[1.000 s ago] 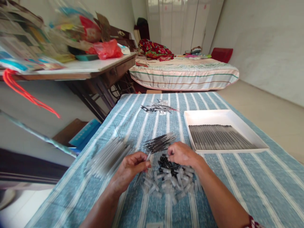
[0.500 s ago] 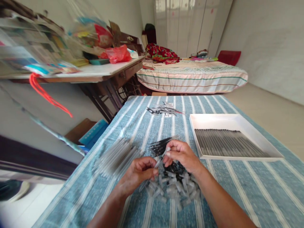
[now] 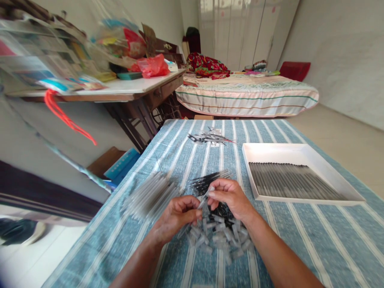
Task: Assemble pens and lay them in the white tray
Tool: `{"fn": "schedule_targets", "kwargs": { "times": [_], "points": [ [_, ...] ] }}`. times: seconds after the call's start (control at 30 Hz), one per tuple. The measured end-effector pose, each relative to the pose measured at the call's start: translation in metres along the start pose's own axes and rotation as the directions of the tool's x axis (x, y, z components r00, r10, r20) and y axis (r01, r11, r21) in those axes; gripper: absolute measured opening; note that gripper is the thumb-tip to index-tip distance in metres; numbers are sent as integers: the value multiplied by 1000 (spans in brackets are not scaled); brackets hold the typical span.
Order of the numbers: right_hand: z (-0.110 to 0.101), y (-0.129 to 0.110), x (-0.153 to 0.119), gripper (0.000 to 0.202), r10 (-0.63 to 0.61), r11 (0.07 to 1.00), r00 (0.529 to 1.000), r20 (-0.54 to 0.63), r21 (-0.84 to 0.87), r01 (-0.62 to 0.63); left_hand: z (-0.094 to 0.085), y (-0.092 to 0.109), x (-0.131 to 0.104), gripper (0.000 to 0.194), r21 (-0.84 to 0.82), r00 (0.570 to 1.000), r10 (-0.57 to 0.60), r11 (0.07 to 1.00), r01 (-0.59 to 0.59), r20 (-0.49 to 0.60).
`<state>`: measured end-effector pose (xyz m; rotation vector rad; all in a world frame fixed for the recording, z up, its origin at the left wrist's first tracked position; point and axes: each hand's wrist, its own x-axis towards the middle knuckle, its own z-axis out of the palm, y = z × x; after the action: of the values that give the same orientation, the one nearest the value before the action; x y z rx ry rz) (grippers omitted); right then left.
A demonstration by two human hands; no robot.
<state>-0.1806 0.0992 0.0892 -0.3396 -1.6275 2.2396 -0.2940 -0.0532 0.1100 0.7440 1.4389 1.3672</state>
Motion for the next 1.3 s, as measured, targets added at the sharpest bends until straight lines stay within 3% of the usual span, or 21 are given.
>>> {"fn": "schedule_targets", "kwargs": {
  "times": [0.37,0.53,0.77,0.97,1.3],
  "points": [
    [-2,-1,-1,17,15,999,1000,23,-42,-14,1,1,0,12,52,999,28,998,-27,-23],
    [-6,-2,0,15,1,1000,999,-36,-11,-1,-1,3,1,15,140,997,44,990,-35,-60],
    [-4,0,-1,16,-16,1000,1000,-26,4,16,-7,7,2,19,-86,966,57,993,-81,-253],
    [0,0,-2,19,26,1000,1000,0,-17,-26,-15,8,5,22,-294,888,87,925,-241,-452],
    [8,0,-3,16,-64,996,998,-17,-66,63,-13,11,5,23,-423,859,54,853,-305,-510]
  ]
}}
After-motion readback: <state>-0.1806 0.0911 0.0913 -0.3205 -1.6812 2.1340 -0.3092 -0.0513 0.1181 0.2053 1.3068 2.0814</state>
